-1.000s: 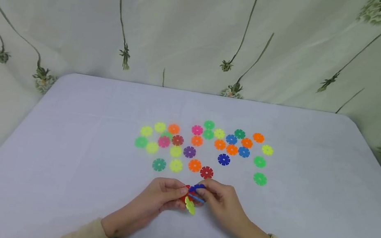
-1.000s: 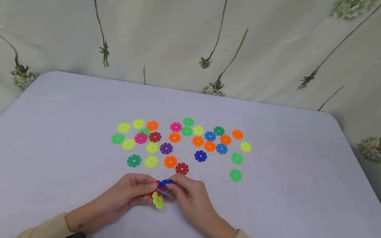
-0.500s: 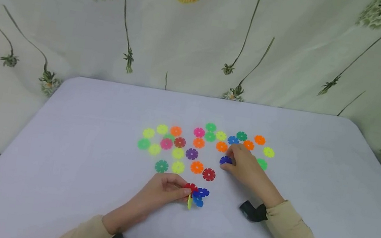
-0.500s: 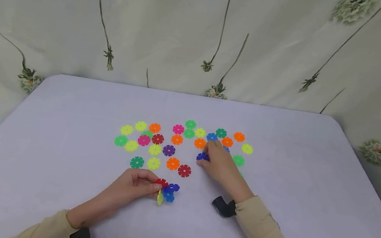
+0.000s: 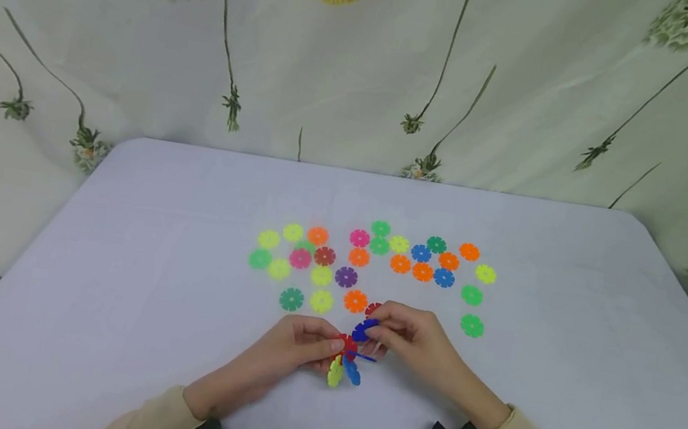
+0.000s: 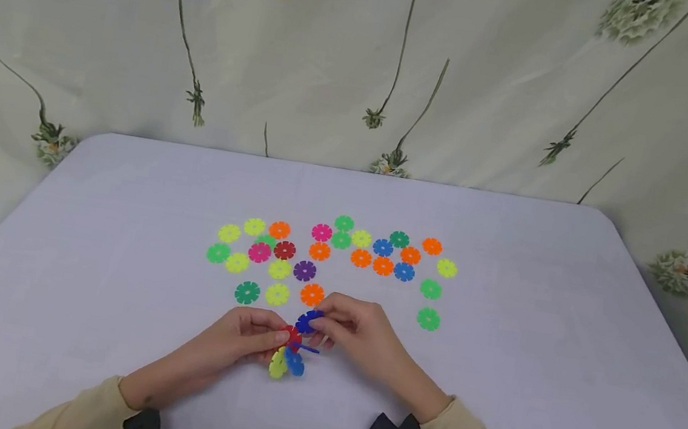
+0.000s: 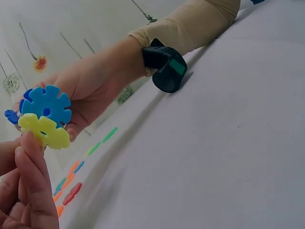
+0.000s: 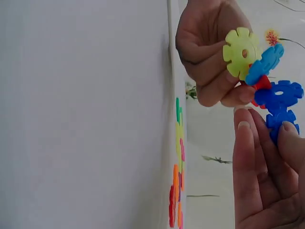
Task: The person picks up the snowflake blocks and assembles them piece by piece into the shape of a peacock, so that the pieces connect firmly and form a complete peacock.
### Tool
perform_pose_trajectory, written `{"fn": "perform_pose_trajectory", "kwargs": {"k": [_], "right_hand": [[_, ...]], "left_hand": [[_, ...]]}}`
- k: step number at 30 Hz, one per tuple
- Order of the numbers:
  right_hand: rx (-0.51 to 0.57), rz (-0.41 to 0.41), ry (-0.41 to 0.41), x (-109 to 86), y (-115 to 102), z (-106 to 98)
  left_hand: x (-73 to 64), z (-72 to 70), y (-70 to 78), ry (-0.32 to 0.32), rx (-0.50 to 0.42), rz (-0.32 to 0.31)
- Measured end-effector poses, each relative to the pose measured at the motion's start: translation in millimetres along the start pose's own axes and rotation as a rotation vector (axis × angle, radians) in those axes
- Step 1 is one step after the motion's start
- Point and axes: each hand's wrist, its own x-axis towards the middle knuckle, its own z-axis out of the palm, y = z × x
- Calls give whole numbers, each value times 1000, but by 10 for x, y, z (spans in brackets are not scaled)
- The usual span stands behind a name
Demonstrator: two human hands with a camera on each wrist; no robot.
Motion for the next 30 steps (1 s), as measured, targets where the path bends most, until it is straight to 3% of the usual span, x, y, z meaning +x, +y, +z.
{"fn": "perform_pose_trajectory", "kwargs": {"k": [7,13,18,23,26,30], "right_hand": [[-31,-98,43,-62,47,141],[-196,-166,78,-82,30,223],[-156,-104,58,-91,45,260],[-86,57,10,-12,17,110],[-252,171,66,75,9,-41],[-667,318,54,181,20,-112]], "left_hand": [[-36,27,13,-59,-147,-92],[-26,54,-19,-39,-194,-81],[-31,29,-29,-36,-186,-53],[-36,-15,30,-18,-94,-19],[-43,-27,74,17,-22,1],[-53,-26,104,55,41,20]]}}
